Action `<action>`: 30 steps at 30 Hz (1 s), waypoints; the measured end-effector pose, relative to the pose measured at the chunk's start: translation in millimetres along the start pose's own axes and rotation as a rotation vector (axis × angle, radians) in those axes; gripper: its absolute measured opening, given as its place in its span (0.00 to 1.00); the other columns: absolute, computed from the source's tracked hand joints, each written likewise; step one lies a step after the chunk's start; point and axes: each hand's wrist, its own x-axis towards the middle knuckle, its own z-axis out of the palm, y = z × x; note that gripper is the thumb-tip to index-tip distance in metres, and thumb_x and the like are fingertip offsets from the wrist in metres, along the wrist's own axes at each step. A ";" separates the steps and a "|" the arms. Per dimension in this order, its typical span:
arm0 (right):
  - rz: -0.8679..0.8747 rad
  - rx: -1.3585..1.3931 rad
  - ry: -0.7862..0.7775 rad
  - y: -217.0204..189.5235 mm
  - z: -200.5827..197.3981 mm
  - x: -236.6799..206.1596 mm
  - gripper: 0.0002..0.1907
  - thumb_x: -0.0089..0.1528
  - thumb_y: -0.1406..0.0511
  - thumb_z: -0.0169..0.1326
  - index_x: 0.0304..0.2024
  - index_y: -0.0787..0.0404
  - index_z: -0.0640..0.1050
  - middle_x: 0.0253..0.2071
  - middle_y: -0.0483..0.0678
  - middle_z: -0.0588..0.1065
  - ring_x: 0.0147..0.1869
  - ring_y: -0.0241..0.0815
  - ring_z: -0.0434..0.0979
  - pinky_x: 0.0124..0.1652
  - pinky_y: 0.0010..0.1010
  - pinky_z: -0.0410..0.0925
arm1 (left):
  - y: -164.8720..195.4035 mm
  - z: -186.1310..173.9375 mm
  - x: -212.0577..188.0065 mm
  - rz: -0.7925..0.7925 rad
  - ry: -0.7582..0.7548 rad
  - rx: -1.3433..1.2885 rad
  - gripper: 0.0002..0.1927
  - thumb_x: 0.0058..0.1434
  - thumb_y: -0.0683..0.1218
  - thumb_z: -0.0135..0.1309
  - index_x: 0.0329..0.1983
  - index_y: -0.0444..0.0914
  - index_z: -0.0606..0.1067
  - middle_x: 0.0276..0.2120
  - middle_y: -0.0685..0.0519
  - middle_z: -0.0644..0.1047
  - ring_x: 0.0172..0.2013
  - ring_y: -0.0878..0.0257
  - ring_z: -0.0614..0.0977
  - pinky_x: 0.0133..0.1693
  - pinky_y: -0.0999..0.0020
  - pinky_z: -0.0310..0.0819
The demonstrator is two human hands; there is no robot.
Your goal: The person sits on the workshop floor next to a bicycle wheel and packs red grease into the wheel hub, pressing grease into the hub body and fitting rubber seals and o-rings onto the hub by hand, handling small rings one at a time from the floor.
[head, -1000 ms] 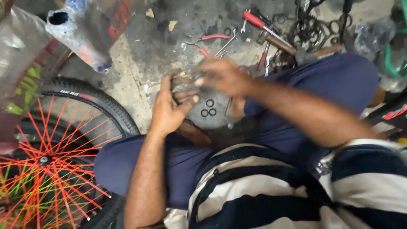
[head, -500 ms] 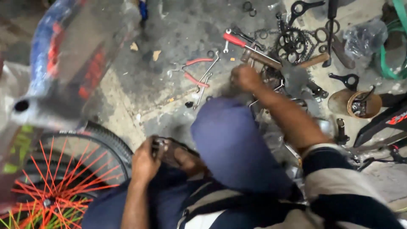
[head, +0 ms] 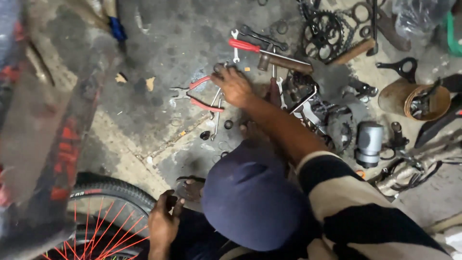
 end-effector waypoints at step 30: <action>0.710 -0.013 0.513 205.8 -69.7 -140.8 0.10 0.59 0.66 0.57 0.42 0.62 0.78 0.38 0.58 0.76 0.41 0.63 0.77 0.38 0.52 0.69 | -123.4 83.1 50.8 0.041 -0.061 0.005 0.20 0.56 0.48 0.63 0.51 0.38 0.77 0.33 0.46 0.83 0.33 0.54 0.85 0.37 0.60 0.80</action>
